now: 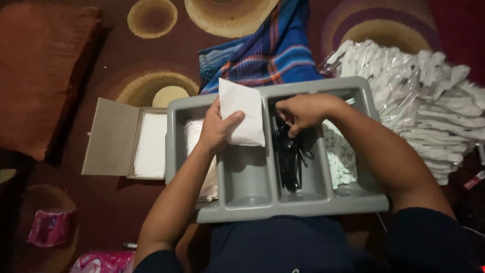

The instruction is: Wrapping plastic forks and spoons in napkins and organizing them into a grey sorting tray.

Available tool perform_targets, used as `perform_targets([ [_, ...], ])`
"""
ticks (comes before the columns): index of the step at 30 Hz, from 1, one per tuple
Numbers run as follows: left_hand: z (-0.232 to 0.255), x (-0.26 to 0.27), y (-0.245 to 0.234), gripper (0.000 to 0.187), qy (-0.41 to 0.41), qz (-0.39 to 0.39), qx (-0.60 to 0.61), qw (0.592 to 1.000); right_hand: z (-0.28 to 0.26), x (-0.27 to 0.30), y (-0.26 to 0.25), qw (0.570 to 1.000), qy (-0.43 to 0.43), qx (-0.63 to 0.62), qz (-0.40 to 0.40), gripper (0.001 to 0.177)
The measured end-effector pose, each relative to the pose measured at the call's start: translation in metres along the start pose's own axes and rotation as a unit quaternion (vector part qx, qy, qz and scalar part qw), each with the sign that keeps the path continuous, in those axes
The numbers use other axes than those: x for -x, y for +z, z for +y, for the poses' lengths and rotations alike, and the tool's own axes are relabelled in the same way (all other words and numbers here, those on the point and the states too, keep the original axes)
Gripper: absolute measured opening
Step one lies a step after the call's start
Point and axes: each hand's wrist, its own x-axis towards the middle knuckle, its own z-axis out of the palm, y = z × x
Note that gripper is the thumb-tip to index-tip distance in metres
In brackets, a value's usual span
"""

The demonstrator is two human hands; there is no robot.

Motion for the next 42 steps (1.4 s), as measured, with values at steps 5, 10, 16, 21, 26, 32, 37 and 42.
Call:
perform_targets([
  [5,0.005,0.002,0.004,0.053,-0.008,0.004,-0.011,1.000,0.003,0.000,0.001,0.999,-0.012,-0.052,-0.008,0.044],
  [10,0.009,0.004,0.008,0.047,0.010,0.017,-0.008,1.000,0.019,-0.008,0.004,0.993,-0.073,-0.094,-0.001,0.049],
  [16,0.016,0.007,0.007,0.044,0.053,0.042,-0.059,0.996,0.016,0.003,-0.004,0.993,-0.074,-0.090,-0.002,0.027],
  [21,0.004,0.001,0.000,0.042,0.097,0.082,-0.089,0.988,0.021,0.018,-0.010,0.987,-0.093,-0.122,0.043,0.033],
  [26,-0.003,0.002,0.006,0.047,0.156,0.119,-0.164,0.967,0.006,0.014,-0.001,0.951,-0.127,-0.237,0.155,0.022],
  [32,-0.010,0.011,0.029,0.034,0.115,0.059,-0.141,0.982,-0.018,-0.003,0.021,0.900,-0.177,-0.346,0.197,0.018],
  [37,-0.022,0.008,0.021,0.086,0.115,-0.014,-0.195,0.974,-0.017,-0.014,0.033,0.896,-0.180,-0.338,0.223,0.014],
  [42,-0.033,0.006,0.017,0.098,0.137,-0.026,-0.238,0.961,-0.024,-0.012,0.032,0.895,-0.174,-0.330,0.244,0.015],
])
